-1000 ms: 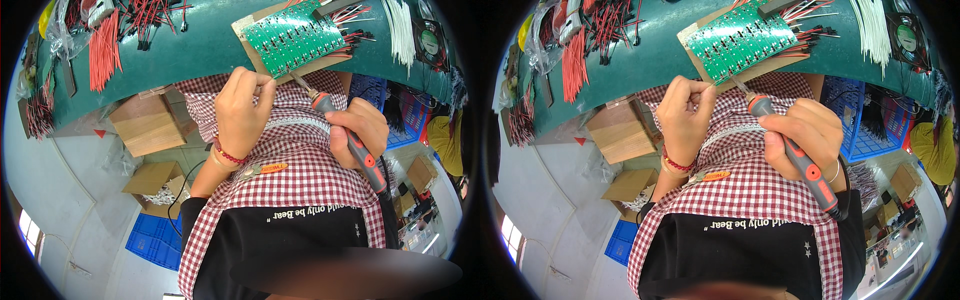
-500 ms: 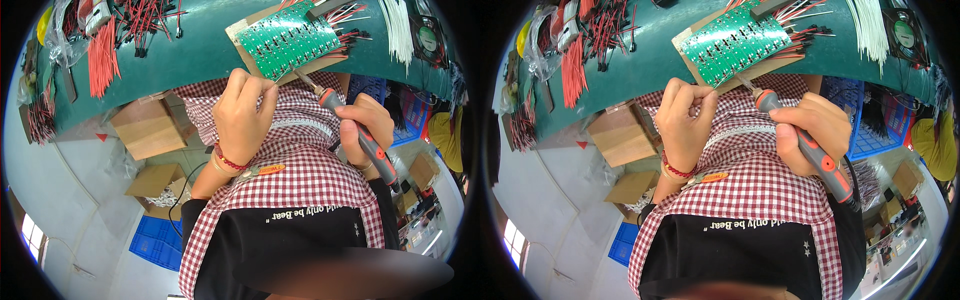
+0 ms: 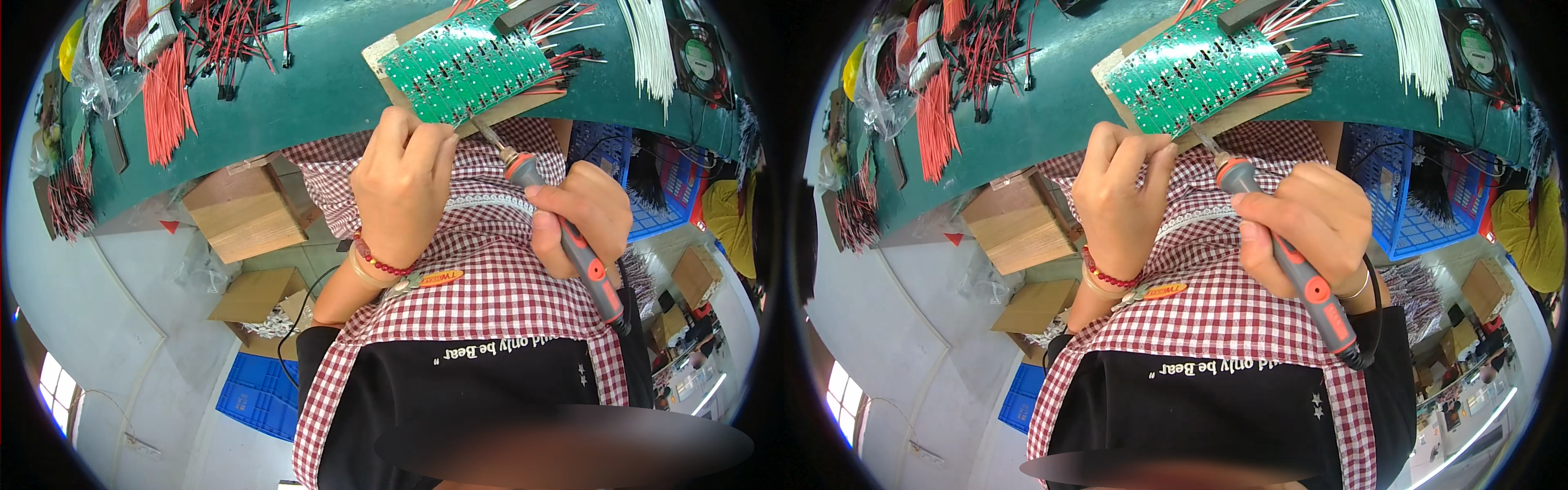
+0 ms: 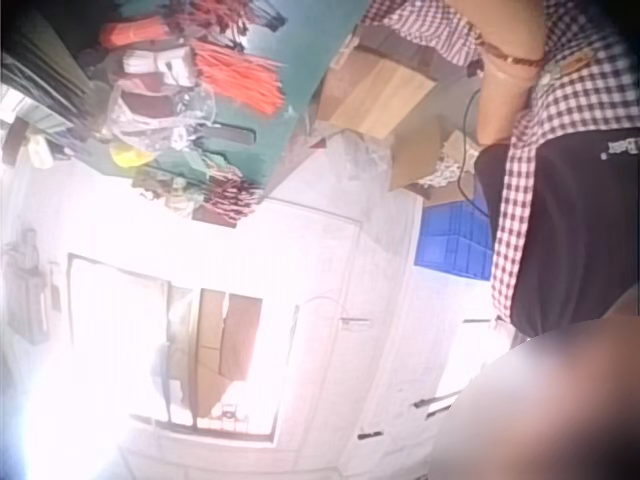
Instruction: The person solders red and white wires onto a green printed circuit board (PCB) using a soldering iron and solder wire.
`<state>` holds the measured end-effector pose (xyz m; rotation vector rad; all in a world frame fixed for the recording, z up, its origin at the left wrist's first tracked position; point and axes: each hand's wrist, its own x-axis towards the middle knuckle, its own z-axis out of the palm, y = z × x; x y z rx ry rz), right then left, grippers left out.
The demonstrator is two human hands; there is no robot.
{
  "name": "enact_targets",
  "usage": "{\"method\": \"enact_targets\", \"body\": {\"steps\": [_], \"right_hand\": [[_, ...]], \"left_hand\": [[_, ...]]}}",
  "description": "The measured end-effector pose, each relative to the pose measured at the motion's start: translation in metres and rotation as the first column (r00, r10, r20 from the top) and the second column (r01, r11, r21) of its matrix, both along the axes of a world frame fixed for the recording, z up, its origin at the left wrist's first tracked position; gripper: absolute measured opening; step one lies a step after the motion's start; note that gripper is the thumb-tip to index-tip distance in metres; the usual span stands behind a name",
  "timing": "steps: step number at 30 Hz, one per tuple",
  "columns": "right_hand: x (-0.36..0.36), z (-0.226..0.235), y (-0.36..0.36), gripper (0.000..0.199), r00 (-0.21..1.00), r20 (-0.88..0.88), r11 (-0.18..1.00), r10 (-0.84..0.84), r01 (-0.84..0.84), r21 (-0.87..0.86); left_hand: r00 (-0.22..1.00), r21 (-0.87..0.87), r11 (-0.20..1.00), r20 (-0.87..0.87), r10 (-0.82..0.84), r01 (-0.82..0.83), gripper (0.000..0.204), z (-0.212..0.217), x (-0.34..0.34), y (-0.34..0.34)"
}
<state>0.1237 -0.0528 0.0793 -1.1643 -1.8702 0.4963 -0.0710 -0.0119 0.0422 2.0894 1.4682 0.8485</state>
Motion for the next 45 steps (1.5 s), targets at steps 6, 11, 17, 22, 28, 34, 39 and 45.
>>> {"method": "enact_targets", "body": {"steps": [6, 11, 17, 22, 28, 34, 39, 45], "right_hand": [[0.008, -0.005, -0.005, 0.021, 0.995, -0.092, 0.998, -0.048, 0.051, 0.029], [0.002, -0.009, -0.005, 0.021, 0.992, -0.113, 0.998, -0.051, 0.054, 0.024], [0.003, -0.008, -0.005, 0.021, 0.994, -0.095, 0.998, -0.051, 0.055, 0.042], [0.013, -0.004, -0.004, 0.018, 0.984, -0.128, 0.990, -0.126, 0.134, 0.055], [0.014, -0.007, -0.001, 0.019, 0.992, -0.115, 0.998, -0.052, 0.054, 0.018], [0.013, -0.008, 0.000, 0.019, 0.993, -0.105, 0.999, -0.052, 0.053, 0.005], [0.013, -0.007, 0.002, 0.018, 0.993, -0.109, 0.998, -0.055, 0.056, 0.007], [0.013, -0.005, 0.001, 0.019, 0.993, -0.106, 0.998, -0.058, 0.057, -0.010]], "left_hand": [[0.999, -0.029, 1.000, 0.049, -0.003, 0.004, 0.013, 0.009, -0.007, -0.002], [0.994, -0.017, 0.999, 0.108, -0.031, 0.033, 0.015, -0.001, -0.003, -0.001], [0.997, -0.005, 1.000, 0.077, -0.016, 0.016, 0.013, 0.000, -0.001, 0.002], [0.991, -0.062, 0.997, 0.126, 0.049, -0.042, 0.012, 0.007, -0.002, 0.002], [0.999, -0.034, 0.999, 0.032, -0.026, 0.027, 0.014, 0.003, 0.003, 0.004], [0.999, -0.006, 0.999, -0.028, -0.033, 0.033, 0.013, 0.002, 0.006, 0.006], [0.998, -0.008, 0.999, -0.046, -0.032, 0.032, 0.013, 0.004, 0.005, 0.006], [0.998, -0.007, 0.999, -0.048, -0.036, 0.036, 0.013, 0.004, 0.005, 0.007]]}}
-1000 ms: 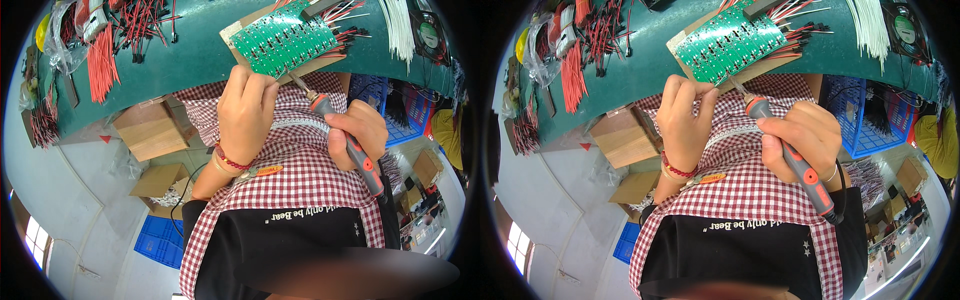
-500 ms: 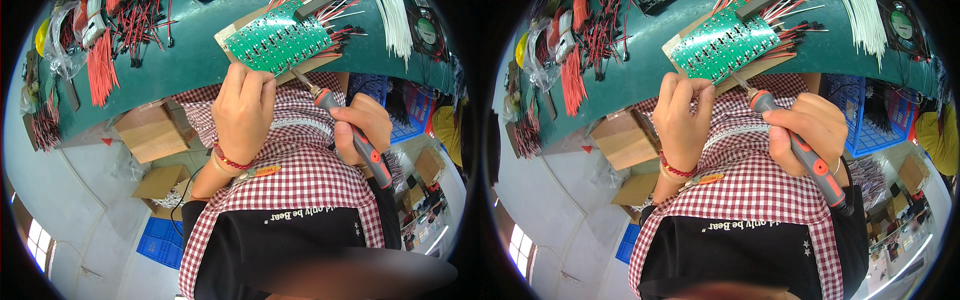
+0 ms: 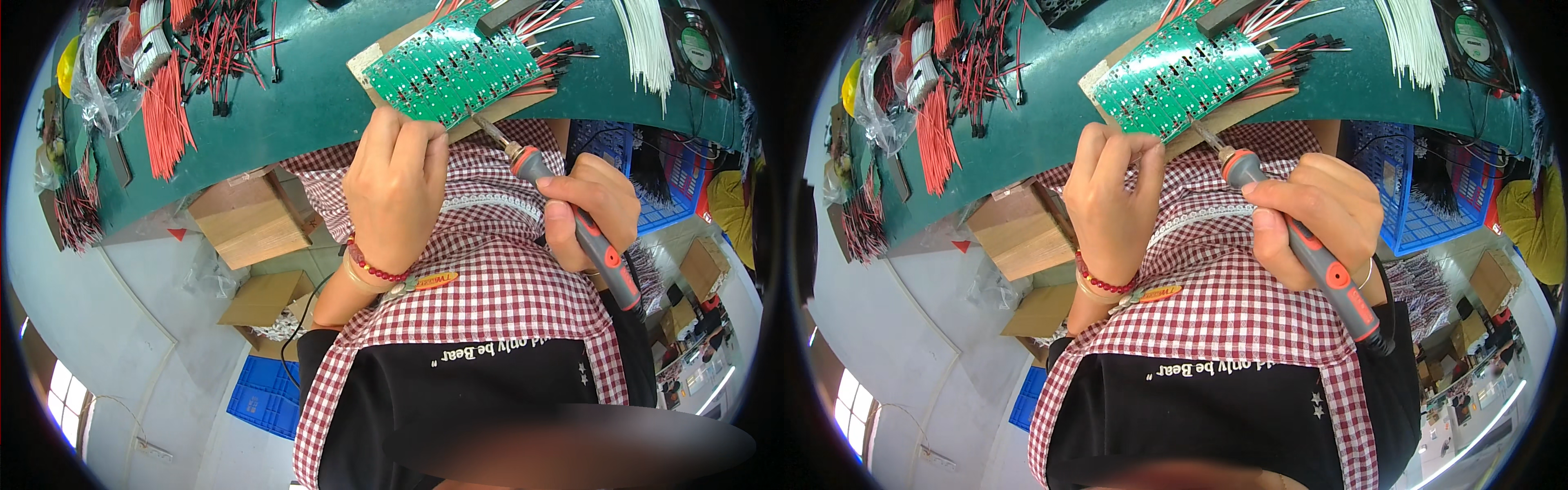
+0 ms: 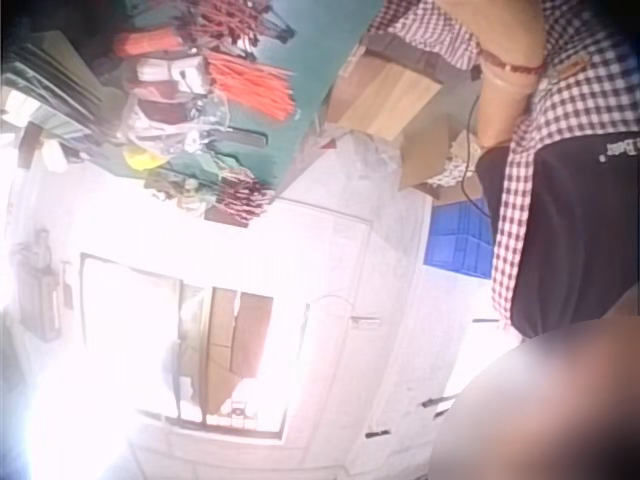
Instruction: The person solders red and white wires onto a green printed circuit board (PCB) using a soldering iron and solder wire.
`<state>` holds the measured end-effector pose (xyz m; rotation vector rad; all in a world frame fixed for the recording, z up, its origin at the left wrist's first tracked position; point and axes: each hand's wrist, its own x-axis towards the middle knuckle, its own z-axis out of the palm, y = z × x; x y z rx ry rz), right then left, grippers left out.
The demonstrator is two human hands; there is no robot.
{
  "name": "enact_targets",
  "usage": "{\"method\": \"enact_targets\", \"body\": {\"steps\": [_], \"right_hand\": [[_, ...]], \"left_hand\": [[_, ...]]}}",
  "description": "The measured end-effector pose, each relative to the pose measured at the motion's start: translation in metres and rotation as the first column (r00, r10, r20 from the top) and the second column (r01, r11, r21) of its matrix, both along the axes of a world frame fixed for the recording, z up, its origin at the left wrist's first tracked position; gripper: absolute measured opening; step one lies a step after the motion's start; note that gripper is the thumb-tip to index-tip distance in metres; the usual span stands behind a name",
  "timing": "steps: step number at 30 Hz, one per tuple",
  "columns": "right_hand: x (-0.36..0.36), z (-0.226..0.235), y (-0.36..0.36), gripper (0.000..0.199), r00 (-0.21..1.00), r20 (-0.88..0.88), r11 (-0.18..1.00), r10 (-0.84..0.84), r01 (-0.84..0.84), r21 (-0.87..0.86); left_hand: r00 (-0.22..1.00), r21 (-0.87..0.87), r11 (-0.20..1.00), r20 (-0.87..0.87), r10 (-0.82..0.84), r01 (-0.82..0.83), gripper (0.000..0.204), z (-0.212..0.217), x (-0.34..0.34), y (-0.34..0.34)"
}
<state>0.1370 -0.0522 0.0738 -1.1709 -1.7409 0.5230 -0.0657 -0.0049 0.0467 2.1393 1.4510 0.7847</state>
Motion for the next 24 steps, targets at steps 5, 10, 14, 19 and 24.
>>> {"method": "enact_targets", "body": {"steps": [5, 10, 14, 19, 24], "right_hand": [[-0.001, 0.001, 0.000, 0.019, 1.000, 0.014, 1.000, 0.004, -0.004, 0.008], [-0.002, 0.002, 0.001, 0.020, 1.000, 0.013, 1.000, 0.000, 0.000, 0.008], [-0.003, 0.003, 0.002, 0.021, 1.000, 0.029, 1.000, 0.011, -0.012, 0.025], [0.001, 0.003, -0.002, 0.020, 0.998, 0.043, 0.996, -0.036, 0.032, 0.078], [0.008, 0.008, -0.002, 0.017, 0.996, 0.029, 0.996, -0.087, 0.087, 0.013]], "left_hand": [[1.000, 0.017, 1.000, 0.006, -0.010, 0.010, 0.012, -0.001, 0.004, 0.001], [1.000, 0.010, 1.000, -0.019, -0.007, 0.007, 0.012, 0.000, 0.004, 0.002], [1.000, 0.002, 1.000, -0.020, -0.011, 0.012, 0.011, -0.001, 0.005, 0.003], [0.996, -0.053, 0.998, 0.071, 0.050, -0.046, 0.014, 0.001, 0.002, 0.004], [0.999, -0.035, 0.999, 0.036, 0.013, -0.012, 0.015, 0.002, 0.007, 0.006]]}}
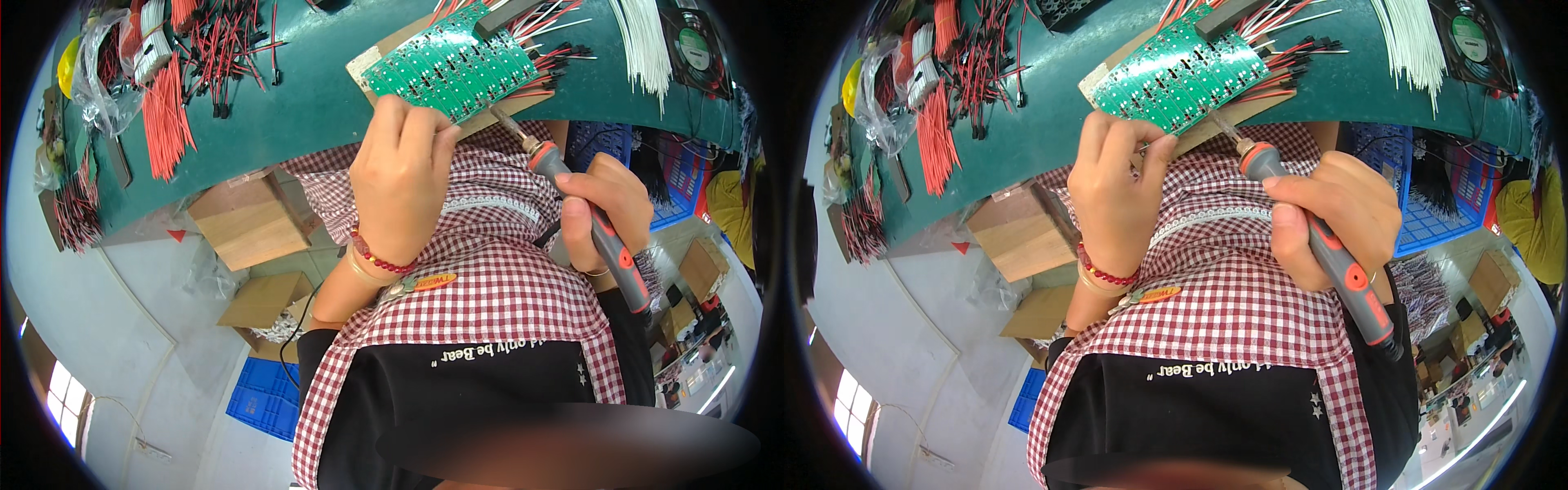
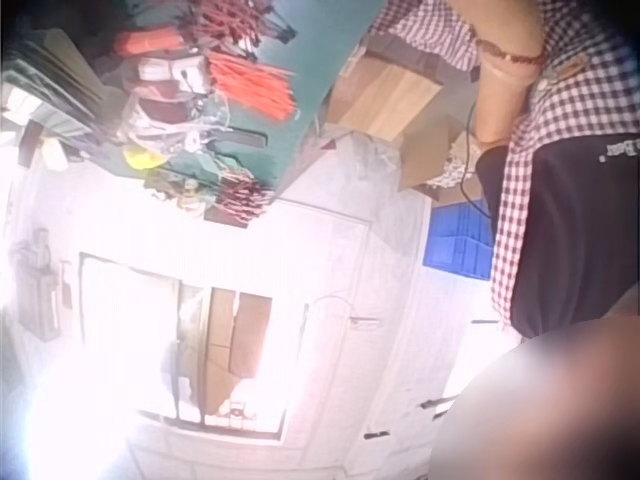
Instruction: The person solders red and white wires onto a green printed circuit board (PCB) using a soldering iron and solder wire.
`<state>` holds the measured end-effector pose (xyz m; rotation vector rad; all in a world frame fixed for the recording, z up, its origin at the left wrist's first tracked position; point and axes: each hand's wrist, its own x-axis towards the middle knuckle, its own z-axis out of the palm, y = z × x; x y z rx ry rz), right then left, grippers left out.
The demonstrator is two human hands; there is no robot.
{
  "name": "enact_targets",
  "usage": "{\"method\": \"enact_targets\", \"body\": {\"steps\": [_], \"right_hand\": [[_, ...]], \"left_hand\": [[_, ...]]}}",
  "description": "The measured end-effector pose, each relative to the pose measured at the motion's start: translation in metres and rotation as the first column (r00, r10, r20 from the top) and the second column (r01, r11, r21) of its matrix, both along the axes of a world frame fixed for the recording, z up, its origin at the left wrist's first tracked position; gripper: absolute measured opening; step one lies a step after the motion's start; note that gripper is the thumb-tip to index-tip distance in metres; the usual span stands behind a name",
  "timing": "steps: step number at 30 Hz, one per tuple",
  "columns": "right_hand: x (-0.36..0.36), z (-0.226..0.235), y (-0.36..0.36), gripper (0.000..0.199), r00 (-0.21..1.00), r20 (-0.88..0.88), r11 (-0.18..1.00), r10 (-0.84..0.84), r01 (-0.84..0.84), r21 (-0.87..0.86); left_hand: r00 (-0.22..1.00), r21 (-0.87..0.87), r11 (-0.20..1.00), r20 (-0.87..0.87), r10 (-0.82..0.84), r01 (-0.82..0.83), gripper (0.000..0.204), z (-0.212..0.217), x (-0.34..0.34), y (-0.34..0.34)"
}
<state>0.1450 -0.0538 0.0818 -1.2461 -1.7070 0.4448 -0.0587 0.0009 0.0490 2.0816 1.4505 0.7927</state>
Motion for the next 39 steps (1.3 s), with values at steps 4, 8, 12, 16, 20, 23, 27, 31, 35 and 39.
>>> {"method": "enact_targets", "body": {"steps": [4, 8, 12, 16, 20, 23, 27, 31, 35, 39], "right_hand": [[0.000, -0.007, 0.002, 0.017, 0.999, -0.022, 0.999, 0.037, -0.037, 0.003], [-0.002, -0.009, 0.002, 0.017, 0.998, -0.030, 0.999, 0.047, -0.047, 0.010], [-0.002, -0.008, 0.003, 0.018, 0.998, -0.028, 0.998, 0.057, -0.057, 0.004], [-0.004, -0.006, 0.004, 0.019, 0.998, -0.003, 0.998, 0.062, -0.062, 0.004], [-0.004, -0.006, 0.003, 0.019, 0.997, 0.014, 0.997, 0.072, -0.072, 0.002], [-0.003, -0.005, 0.004, 0.019, 0.997, 0.003, 0.997, 0.073, -0.073, 0.008], [0.005, -0.001, 0.001, 0.018, 0.999, -0.002, 0.999, 0.042, -0.042, -0.013], [0.005, -0.005, 0.004, 0.018, 0.999, -0.035, 0.999, 0.040, -0.041, -0.003], [0.005, -0.006, 0.005, 0.018, 0.997, -0.062, 0.999, 0.052, -0.051, 0.016], [0.004, -0.007, 0.007, 0.017, 0.996, -0.038, 0.997, 0.078, -0.078, -0.016]], "left_hand": [[0.996, 0.050, 0.998, -0.083, -0.032, 0.036, 0.016, -0.001, 0.007, 0.004], [0.992, 0.050, 0.998, -0.127, -0.022, 0.029, 0.016, -0.001, 0.007, 0.004], [0.992, 0.053, 0.998, -0.125, -0.018, 0.024, 0.016, -0.002, 0.008, 0.005], [0.995, 0.078, 0.997, -0.101, -0.010, 0.018, 0.013, -0.001, 0.013, 0.009], [0.997, 0.070, 0.996, -0.059, -0.046, 0.050, 0.012, -0.006, 0.014, 0.012], [0.998, 0.045, 0.997, -0.023, -0.059, 0.060, 0.012, -0.004, 0.011, 0.010], [1.000, -0.016, 1.000, 0.002, -0.010, 0.010, 0.013, 0.004, 0.000, 0.005], [0.997, -0.032, 0.999, -0.071, 0.007, -0.009, 0.015, 0.006, -0.002, 0.006], [0.999, 0.060, 0.998, -0.052, -0.016, 0.019, 0.014, 0.003, 0.003, 0.008], [0.998, 0.055, 0.998, -0.061, -0.027, 0.030, 0.013, 0.000, 0.004, 0.009]]}}
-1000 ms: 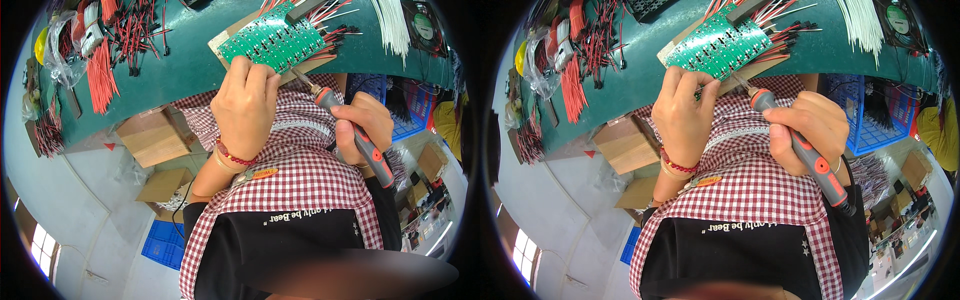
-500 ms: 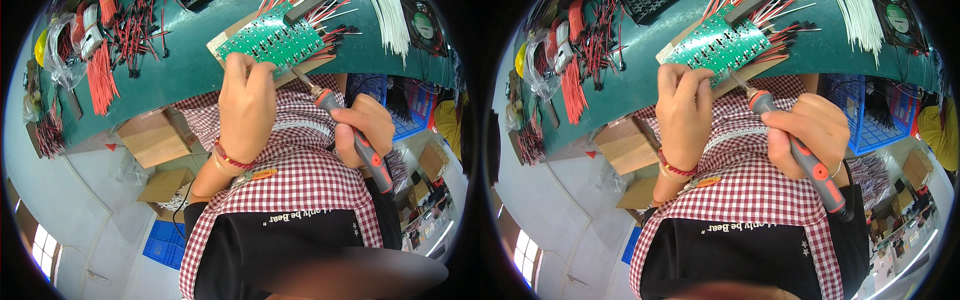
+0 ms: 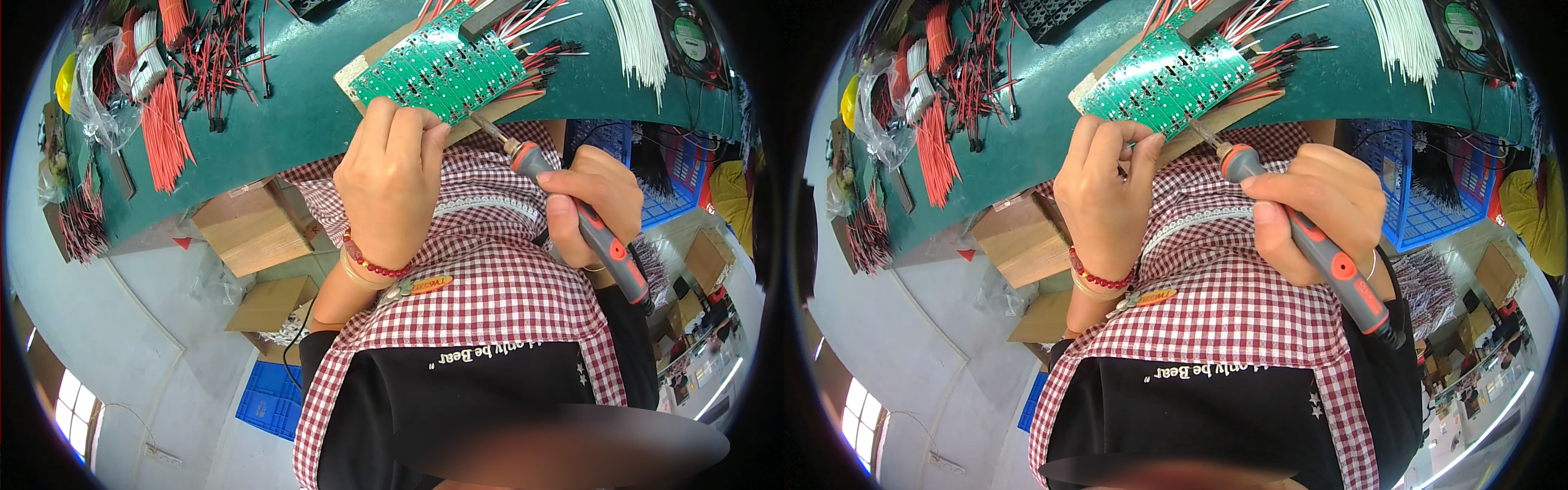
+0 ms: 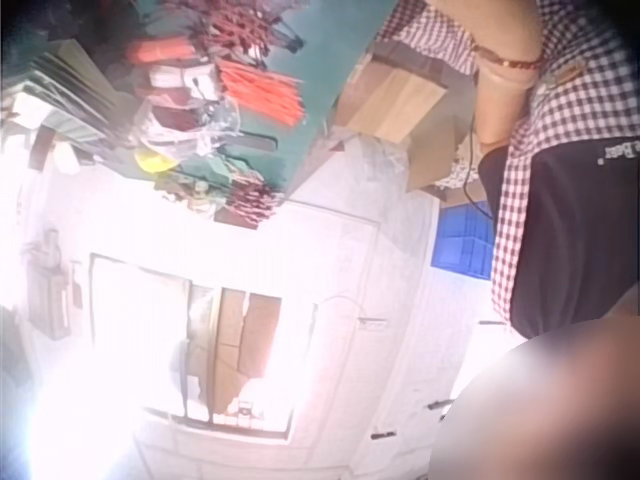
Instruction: The person solders red and white wires onto a green printed circuit board (PCB) using a soldering iron and solder wire.
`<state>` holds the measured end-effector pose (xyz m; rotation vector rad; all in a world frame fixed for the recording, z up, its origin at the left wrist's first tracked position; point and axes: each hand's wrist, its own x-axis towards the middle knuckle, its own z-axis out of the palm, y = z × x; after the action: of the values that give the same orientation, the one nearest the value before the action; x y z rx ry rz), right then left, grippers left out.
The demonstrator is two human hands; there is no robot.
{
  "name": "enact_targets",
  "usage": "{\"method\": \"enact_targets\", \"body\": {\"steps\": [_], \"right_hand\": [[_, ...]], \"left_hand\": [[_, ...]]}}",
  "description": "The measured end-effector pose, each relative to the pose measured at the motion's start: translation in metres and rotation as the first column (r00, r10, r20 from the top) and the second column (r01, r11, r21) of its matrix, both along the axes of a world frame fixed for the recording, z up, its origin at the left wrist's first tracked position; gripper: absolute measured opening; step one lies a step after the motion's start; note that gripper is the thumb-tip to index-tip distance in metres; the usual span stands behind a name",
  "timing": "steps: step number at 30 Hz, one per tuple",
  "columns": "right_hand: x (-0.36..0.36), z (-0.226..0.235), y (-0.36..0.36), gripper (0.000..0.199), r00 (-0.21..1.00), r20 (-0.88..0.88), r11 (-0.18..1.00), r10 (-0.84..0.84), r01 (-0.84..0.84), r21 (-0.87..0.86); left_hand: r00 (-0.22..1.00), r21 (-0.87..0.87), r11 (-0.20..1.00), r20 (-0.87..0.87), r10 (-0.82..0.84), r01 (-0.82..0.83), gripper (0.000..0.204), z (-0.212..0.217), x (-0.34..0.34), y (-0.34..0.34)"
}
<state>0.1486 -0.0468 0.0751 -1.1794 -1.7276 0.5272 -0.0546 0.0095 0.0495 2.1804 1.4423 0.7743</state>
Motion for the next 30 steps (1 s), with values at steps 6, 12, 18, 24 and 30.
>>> {"method": "enact_targets", "body": {"steps": [6, 12, 18, 24, 30], "right_hand": [[0.003, 0.002, 0.002, 0.018, 1.000, -0.004, 1.000, 0.025, -0.025, -0.010], [0.012, 0.004, -0.002, 0.017, 0.991, -0.070, 0.994, -0.112, 0.111, -0.017], [0.012, 0.000, -0.002, 0.017, 0.997, -0.037, 0.997, -0.061, 0.059, -0.047], [0.006, 0.001, 0.001, 0.018, 0.999, -0.029, 0.997, -0.043, 0.042, -0.059], [0.004, 0.004, 0.006, 0.018, 0.997, 0.076, 0.999, 0.032, -0.033, 0.008]], "left_hand": [[0.998, -0.018, 0.999, 0.037, -0.043, 0.044, 0.017, -0.002, 0.002, 0.003], [0.990, -0.130, 0.991, 0.135, 0.038, -0.020, 0.015, 0.003, -0.001, -0.003], [1.000, -0.009, 1.000, 0.017, 0.015, -0.015, 0.013, 0.002, 0.005, -0.001], [1.000, -0.020, 1.000, 0.015, -0.015, 0.015, 0.015, -0.001, 0.004, 0.001], [0.998, -0.028, 0.999, 0.033, -0.044, 0.045, 0.015, -0.007, 0.007, 0.005]]}}
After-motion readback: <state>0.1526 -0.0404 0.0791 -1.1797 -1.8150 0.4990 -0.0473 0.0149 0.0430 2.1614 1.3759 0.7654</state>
